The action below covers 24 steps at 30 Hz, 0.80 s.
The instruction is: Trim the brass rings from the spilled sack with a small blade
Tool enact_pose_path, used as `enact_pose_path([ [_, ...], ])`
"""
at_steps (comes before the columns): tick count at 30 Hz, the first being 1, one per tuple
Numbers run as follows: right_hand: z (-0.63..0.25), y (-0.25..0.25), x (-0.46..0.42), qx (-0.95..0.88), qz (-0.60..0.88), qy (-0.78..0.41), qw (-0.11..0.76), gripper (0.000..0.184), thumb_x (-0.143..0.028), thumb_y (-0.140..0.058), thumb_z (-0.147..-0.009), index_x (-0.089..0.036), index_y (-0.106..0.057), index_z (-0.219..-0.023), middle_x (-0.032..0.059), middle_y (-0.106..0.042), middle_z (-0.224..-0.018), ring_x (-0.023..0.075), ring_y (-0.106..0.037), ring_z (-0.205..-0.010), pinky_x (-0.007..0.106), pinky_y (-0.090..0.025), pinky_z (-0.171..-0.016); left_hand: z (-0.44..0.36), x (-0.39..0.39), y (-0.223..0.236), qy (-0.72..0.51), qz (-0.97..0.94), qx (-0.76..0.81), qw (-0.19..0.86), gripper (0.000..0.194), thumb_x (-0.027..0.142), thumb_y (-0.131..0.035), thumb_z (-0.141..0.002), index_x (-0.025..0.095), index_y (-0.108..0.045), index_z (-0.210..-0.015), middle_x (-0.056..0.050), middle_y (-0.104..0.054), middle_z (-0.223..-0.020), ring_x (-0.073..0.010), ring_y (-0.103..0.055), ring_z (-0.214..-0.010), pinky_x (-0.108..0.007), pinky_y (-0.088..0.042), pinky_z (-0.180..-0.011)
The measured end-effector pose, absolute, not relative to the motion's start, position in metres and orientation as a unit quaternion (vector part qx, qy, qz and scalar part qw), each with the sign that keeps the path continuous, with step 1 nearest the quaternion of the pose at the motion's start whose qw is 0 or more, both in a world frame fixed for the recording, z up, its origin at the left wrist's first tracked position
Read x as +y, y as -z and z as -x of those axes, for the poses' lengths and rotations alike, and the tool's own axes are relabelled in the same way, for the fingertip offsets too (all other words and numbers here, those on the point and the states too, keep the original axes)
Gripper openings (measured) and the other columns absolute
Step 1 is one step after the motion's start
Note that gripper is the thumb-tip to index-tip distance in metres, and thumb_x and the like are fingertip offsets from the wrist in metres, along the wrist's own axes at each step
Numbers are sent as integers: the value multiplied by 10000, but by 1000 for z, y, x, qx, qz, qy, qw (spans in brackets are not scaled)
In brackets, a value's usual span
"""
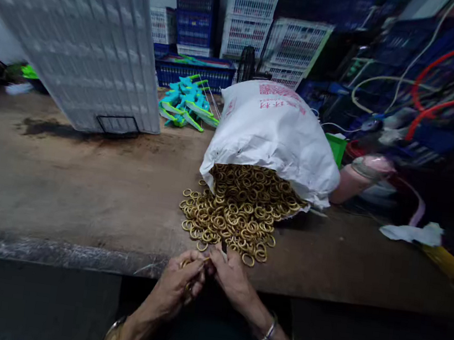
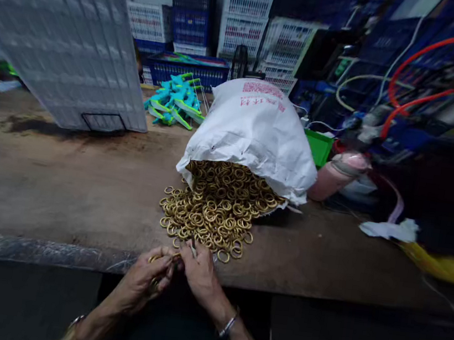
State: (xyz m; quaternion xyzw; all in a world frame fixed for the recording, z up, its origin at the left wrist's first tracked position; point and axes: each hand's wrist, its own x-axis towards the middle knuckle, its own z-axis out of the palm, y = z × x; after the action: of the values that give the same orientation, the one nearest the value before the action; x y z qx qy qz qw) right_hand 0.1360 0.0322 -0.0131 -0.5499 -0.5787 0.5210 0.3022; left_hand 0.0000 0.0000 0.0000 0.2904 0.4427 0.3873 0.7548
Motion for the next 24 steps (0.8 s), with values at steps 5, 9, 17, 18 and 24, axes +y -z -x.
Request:
enact_pose_path([
  [5, -141, 12, 27, -637, 556, -441, 302, 250, -305, -331, -842, -185, -466, -668, -27, -465, -591, 108, -426, -569, 221, -327, -559, -5, 0, 3, -413, -256, 454, 747, 241, 396, -581, -740, 181, -472, -750, 63, -476, -560, -21, -363, -366, -130, -180, -330],
  [9, -143, 18, 20, -732, 540, -349, 225, 137, -136, -367, -766, -195, -490, -748, -7, -532, -649, 118, -462, -596, 219, -308, -567, -7, -1, 6, -442, -265, 448, 730, 265, 416, -578, -737, 176, -467, -716, 63, -474, -551, -21, -349, -358, -136, -183, -324],
  [17, -140, 15, 16, -774, 552, -275, 143, 287, -35, -362, -654, -198, -500, -845, 18, -602, -743, 144, -537, -677, 225, -300, -595, -9, -1, 12, -441, -288, 477, 704, 273, 434, -554, -755, 184, -448, -724, 69, -466, -504, -24, -313, -350, -134, -200, -331],
  [18, -140, 15, 16, -774, 556, -269, 142, 291, -36, -358, -657, -199, -501, -851, 19, -603, -750, 145, -539, -683, 226, -299, -596, -9, -1, 12, -440, -294, 480, 700, 274, 434, -546, -760, 185, -441, -716, 71, -460, -496, -25, -303, -346, -135, -199, -329],
  [24, -142, 22, 15, -781, 554, -256, 129, 319, -35, -367, -635, -200, -492, -877, 16, -598, -768, 150, -532, -704, 232, -289, -610, -8, -2, 13, -441, -333, 492, 672, 276, 435, -526, -769, 187, -428, -697, 69, -447, -477, -37, -314, -352, -143, -215, -326],
])
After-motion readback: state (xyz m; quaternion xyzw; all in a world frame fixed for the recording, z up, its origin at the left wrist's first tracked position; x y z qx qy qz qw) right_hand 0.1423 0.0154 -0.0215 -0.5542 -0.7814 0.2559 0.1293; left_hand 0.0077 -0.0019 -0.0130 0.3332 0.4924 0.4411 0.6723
